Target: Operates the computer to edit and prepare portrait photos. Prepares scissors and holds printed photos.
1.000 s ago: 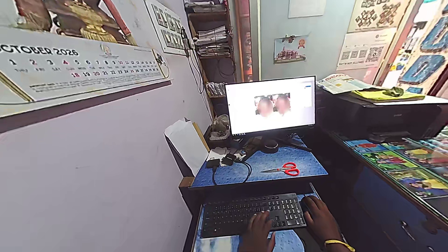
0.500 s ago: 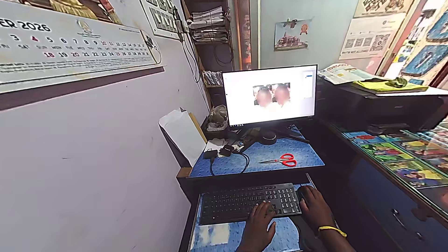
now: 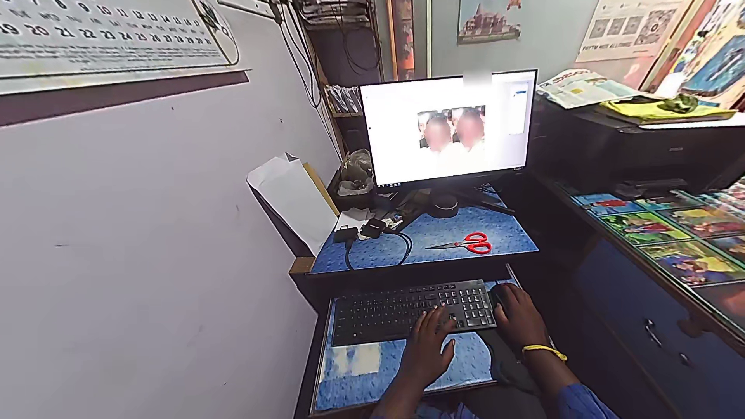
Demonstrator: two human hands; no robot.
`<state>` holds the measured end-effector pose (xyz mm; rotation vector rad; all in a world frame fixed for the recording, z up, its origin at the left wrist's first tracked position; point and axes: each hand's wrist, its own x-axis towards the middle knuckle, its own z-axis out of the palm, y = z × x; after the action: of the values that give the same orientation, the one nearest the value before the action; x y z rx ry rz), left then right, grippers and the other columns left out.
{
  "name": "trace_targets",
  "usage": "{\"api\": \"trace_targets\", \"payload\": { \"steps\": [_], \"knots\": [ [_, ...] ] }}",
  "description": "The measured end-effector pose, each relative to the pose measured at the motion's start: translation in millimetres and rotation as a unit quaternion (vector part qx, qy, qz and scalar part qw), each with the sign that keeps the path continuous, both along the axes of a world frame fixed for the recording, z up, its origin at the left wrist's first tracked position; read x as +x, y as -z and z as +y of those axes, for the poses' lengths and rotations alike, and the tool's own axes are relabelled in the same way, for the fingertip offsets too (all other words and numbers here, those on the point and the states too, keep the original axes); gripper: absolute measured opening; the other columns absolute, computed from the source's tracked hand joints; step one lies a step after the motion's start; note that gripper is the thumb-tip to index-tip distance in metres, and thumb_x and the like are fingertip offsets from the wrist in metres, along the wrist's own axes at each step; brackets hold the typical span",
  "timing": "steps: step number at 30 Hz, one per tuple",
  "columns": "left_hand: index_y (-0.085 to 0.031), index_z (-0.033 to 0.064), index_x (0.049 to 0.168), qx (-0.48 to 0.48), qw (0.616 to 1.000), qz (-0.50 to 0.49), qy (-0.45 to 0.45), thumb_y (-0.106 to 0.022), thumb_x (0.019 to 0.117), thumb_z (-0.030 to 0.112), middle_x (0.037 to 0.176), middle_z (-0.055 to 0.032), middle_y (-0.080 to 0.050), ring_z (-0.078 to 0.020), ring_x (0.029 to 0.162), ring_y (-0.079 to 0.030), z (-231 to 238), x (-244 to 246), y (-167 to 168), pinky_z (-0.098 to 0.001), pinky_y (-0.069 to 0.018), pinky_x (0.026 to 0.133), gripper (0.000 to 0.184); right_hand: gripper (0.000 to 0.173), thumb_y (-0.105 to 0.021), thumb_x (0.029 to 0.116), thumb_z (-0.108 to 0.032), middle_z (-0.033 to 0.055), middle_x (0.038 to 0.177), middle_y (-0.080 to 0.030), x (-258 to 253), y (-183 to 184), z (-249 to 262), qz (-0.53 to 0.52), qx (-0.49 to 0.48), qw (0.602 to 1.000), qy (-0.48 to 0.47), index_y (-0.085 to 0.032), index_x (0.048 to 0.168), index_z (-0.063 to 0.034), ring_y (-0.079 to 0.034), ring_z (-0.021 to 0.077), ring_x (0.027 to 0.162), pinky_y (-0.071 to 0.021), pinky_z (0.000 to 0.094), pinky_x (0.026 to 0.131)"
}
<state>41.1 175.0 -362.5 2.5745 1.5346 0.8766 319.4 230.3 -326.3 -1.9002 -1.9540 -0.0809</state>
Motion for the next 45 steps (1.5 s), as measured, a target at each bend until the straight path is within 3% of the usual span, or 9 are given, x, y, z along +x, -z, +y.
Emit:
{"api": "trace_targets", "payload": {
  "steps": [9,13,16,22,25,30,36,38,45],
  "knots": [
    [-0.065,0.0101,0.131,-0.089,0.996,-0.012,-0.023,-0.05,0.1019,0.04,0.159,-0.0105,-0.045,-0.0267,0.151,-0.035,0,-2,-9,-0.0482,-0.0256,0.125,0.045,0.057,-0.05,0.0953,-0.037,0.0146,0.151,-0.053,2,-2,-1,0.003,-0.048,0.999,-0.007,-0.055,0.145,-0.0091,-0.047,0.0326,0.143,-0.0401,0.0493,0.117],
    [-0.066,0.0128,0.128,-0.081,0.996,-0.001,-0.026,-0.047,0.1029,0.042,0.157,-0.0058,-0.048,-0.0233,0.15,-0.037,3,-1,-5,-0.0463,-0.0263,0.124,0.042,0.054,-0.055,0.096,-0.034,0.0158,0.15,-0.053,2,1,2,0.017,-0.038,0.999,-0.009,-0.056,0.143,-0.0073,-0.048,0.0342,0.141,-0.042,0.0521,0.114],
    [-0.064,0.0155,0.132,-0.082,0.996,0.01,-0.03,-0.046,0.1033,0.044,0.159,-0.0029,-0.045,-0.0201,0.152,-0.033,2,-1,-3,-0.045,-0.025,0.125,0.044,0.055,-0.055,0.0952,-0.034,0.0148,0.151,-0.052,2,1,1,0.027,-0.044,0.999,-0.006,-0.055,0.144,-0.0082,-0.048,0.0341,0.141,-0.0434,0.0539,0.112],
    [-0.063,0.0283,0.137,0.023,0.999,-0.029,-0.003,-0.055,0.101,0.041,0.161,-0.0061,-0.042,-0.0219,0.149,-0.039,0,0,2,-0.0463,-0.0335,0.121,0.039,0.055,-0.056,0.0941,-0.034,0.0125,0.152,-0.051,4,4,2,0.026,-0.042,0.999,-0.004,-0.055,0.144,-0.0104,-0.045,0.0326,0.144,-0.0409,0.053,0.115],
    [-0.063,0.0321,0.137,0.031,0.999,-0.033,0.008,-0.055,0.101,0.041,0.162,-0.0052,-0.04,-0.0215,0.151,-0.036,0,0,2,-0.0468,-0.032,0.122,0.038,0.057,-0.056,0.0947,-0.035,0.0132,0.153,-0.05,4,5,2,0.024,-0.046,0.999,-0.004,-0.054,0.145,-0.0093,-0.044,0.0329,0.144,-0.0407,0.0533,0.115],
    [-0.061,0.027,0.141,-0.094,0.993,0.056,0.039,-0.041,0.1056,0.048,0.163,-0.0007,-0.039,-0.0203,0.155,-0.027,3,1,-6,-0.0506,-0.0197,0.127,0.046,0.057,-0.055,0.0945,-0.035,0.0132,0.152,-0.051,3,4,2,0.02,-0.051,0.998,-0.003,-0.054,0.145,-0.0094,-0.045,0.0331,0.143,-0.0417,0.0535,0.114],
    [-0.068,0.0244,0.133,-0.056,0.997,0.025,0.038,-0.05,0.1027,0.046,0.161,-0.0028,-0.044,-0.0234,0.152,-0.035,2,1,-5,-0.052,-0.0235,0.125,0.042,0.058,-0.052,0.0959,-0.036,0.0166,0.151,-0.052,2,-3,0,0.008,-0.047,0.999,-0.009,-0.054,0.147,-0.0072,-0.049,0.036,0.141,-0.0428,0.0543,0.113],
    [-0.067,0.0248,0.133,-0.061,0.997,0.031,0.031,-0.049,0.103,0.047,0.162,-0.0007,-0.041,-0.0211,0.153,-0.032,2,2,-7,-0.0505,-0.0217,0.126,0.042,0.058,-0.055,0.0947,-0.034,0.0165,0.15,-0.053,2,-5,0,0.015,-0.034,0.999,-0.009,-0.055,0.145,-0.0063,-0.05,0.0363,0.14,-0.0435,0.0551,0.112],
    [-0.066,0.0282,0.134,-0.066,0.996,0.056,0.024,-0.046,0.1034,0.048,0.16,0.0029,-0.044,-0.0166,0.154,-0.03,1,3,-6,-0.0472,-0.0218,0.126,0.042,0.055,-0.054,0.0922,-0.037,0.0078,0.148,-0.056,2,1,-1,0.009,-0.002,1.0,-0.003,-0.06,0.141,-0.0136,-0.051,0.0271,0.139,-0.0435,0.046,0.114]
  ]
}}
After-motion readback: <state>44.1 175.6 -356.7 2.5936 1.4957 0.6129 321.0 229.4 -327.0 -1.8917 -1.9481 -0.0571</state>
